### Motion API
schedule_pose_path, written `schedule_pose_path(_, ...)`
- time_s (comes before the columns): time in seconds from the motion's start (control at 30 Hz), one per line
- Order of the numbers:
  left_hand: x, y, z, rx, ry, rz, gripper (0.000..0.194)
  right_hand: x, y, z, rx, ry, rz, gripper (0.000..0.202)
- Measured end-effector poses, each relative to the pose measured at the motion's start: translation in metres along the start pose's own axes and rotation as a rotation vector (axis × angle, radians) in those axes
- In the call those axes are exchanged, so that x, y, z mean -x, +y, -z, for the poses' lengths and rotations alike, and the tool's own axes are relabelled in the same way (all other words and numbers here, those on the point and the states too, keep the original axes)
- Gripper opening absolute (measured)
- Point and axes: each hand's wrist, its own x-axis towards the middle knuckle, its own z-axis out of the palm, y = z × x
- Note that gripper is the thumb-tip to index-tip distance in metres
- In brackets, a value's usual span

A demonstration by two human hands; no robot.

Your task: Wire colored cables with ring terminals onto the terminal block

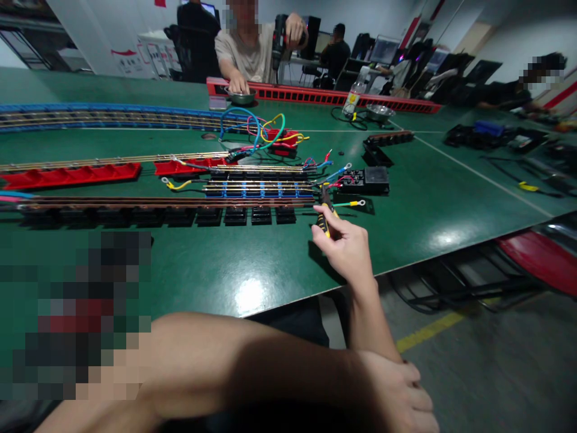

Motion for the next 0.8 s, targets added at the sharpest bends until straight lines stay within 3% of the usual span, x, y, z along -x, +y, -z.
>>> schedule_pose_path(0.2,0.001,0.0,0.002,0.015,-0.005,-0.001,0.022,0.0,-0.003,-0.002,0.188,-0.005,0.048,0.041)
schedule_pose_path(0.37,0.004,0.008,-0.01,0.074,0.075,0.025,0.017,0.0,-0.003,-0.003,0.263,-0.007,0.074,0.04)
schedule_pose_path(0.57,0.005,0.01,-0.02,0.185,0.13,0.04,0.026,0.001,-0.006,-0.002,0.3,-0.004,0.066,0.039)
schedule_pose_path(0.8,0.005,0.006,-0.007,0.168,0.003,0.027,0.03,-0.001,-0.006,-0.003,0.237,-0.007,0.039,0.037)
